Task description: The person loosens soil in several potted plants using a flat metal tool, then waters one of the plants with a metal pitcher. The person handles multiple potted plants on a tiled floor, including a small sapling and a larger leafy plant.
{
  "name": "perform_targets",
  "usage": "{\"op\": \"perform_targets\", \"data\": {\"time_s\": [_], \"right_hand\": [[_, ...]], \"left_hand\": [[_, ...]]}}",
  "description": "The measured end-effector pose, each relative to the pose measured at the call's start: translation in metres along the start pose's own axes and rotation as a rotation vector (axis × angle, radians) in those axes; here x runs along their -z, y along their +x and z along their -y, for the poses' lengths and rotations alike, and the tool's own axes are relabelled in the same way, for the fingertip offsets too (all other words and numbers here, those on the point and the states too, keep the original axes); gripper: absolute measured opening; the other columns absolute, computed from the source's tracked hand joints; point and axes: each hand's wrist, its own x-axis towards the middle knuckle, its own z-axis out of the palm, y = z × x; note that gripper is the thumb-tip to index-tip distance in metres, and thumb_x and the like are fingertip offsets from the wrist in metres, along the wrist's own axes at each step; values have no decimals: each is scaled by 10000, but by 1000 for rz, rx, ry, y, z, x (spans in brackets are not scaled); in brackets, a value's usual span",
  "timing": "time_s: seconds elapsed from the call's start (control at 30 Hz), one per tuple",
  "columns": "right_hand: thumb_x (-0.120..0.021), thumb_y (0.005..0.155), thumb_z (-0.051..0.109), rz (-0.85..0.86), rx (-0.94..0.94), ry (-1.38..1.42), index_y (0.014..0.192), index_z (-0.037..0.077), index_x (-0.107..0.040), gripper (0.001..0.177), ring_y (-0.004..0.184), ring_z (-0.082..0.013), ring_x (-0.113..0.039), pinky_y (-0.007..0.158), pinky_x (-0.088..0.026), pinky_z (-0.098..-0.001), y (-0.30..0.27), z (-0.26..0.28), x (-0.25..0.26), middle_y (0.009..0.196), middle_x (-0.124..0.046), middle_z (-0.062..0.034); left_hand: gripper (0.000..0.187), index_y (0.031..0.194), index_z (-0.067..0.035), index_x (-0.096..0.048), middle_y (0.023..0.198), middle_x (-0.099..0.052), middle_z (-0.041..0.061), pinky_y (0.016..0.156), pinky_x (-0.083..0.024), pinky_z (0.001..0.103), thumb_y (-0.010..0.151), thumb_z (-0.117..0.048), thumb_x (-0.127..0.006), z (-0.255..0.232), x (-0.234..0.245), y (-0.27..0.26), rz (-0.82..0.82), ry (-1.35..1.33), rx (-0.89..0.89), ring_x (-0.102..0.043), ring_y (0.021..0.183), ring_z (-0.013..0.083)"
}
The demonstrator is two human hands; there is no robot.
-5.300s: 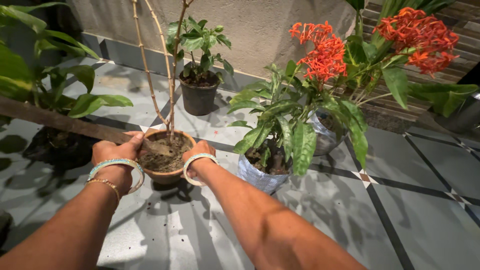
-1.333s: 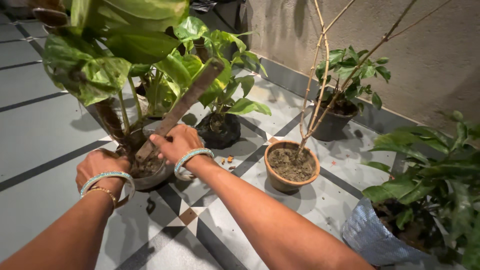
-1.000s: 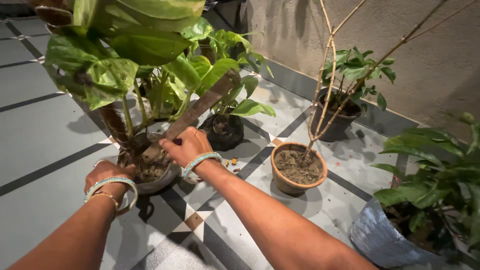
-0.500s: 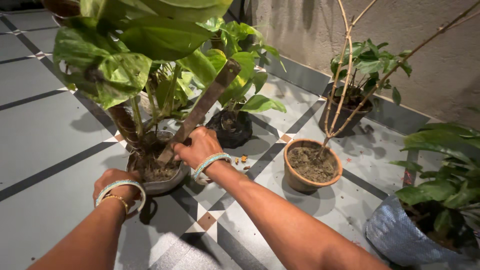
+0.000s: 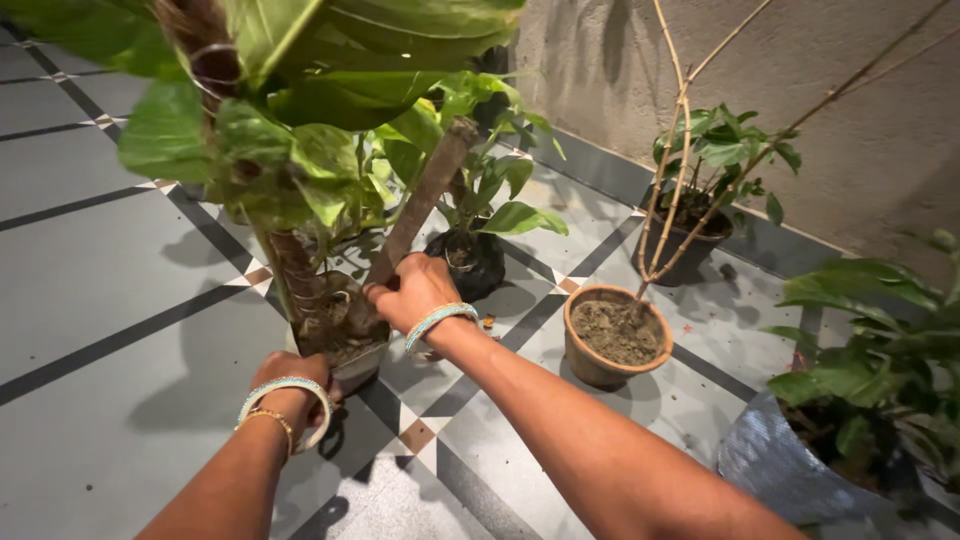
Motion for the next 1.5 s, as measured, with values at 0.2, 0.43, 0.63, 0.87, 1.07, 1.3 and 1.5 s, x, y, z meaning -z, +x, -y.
{"op": "perform_targets", "data": {"time_s": [0.2, 0.43, 0.63, 0.87, 1.07, 1.3, 1.5], "right_hand": [[-794, 807, 362, -54, 43, -142, 765, -98, -718, 468, 767, -425, -698, 762, -572, -463, -10, 3, 3, 743, -683, -282], [-673, 873, 370, 82, -85, 4, 726, -69, -713, 465, 722, -281, -780, 774, -611, -377, -27, 16, 21, 653, -741, -151], [-663, 873, 368, 79, -61, 9, 733, -39, -749, 438, 686, -271, -771, 755, -606, -372, -32, 20, 27, 647, -742, -128], [-685, 871, 399, 42, -100, -11, 753, -33, -746, 452, 730, -309, -755, 778, -592, -400, -34, 20, 23, 661, -734, -161], [-679, 864, 419, 34, -104, 18, 767, -15, -769, 453, 761, -331, -757, 799, -580, -414, -35, 17, 22, 685, -744, -161], [-715, 854, 400, 55, -103, 69, 823, -4, -745, 407, 750, -280, -770, 785, -598, -388, -36, 10, 25, 681, -757, -130], [-728, 869, 388, 73, -129, 61, 779, -25, -781, 427, 685, -260, -763, 759, -601, -368, -39, 10, 27, 674, -750, -118]], "left_hand": [[582, 788, 52, -793, 704, -766, 175, 555, -588, 401, 898, -505, -665, -3, -2, 7, 148, -48, -71, -733, 575, 278], [834, 856, 29, -794, 977, -781, 241, 855, -604, 483, 726, -793, -733, -30, 42, -38, -184, 367, -204, -791, 937, 396], [935, 1155, 35, -648, 1058, -729, 280, 826, -560, 505, 661, -722, -887, -39, 35, -55, -507, 135, -273, -707, 990, 440], [832, 1231, -36, -644, 1079, -731, 245, 861, -549, 492, 655, -552, -948, -43, 19, -39, -621, -10, -298, -700, 995, 430], [675, 1141, -44, -734, 1098, -736, 237, 876, -540, 492, 712, -530, -922, -43, 8, -15, -648, 30, -267, -697, 1007, 434], [542, 1222, -180, -799, 1097, -756, 203, 903, -538, 493, 757, -450, -862, -39, 19, -4, -534, 27, -316, -702, 1001, 422], [551, 1262, -132, -753, 1107, -790, 148, 900, -550, 452, 778, -368, -872, -36, 43, 13, -385, -18, -429, -739, 1002, 330]]}}
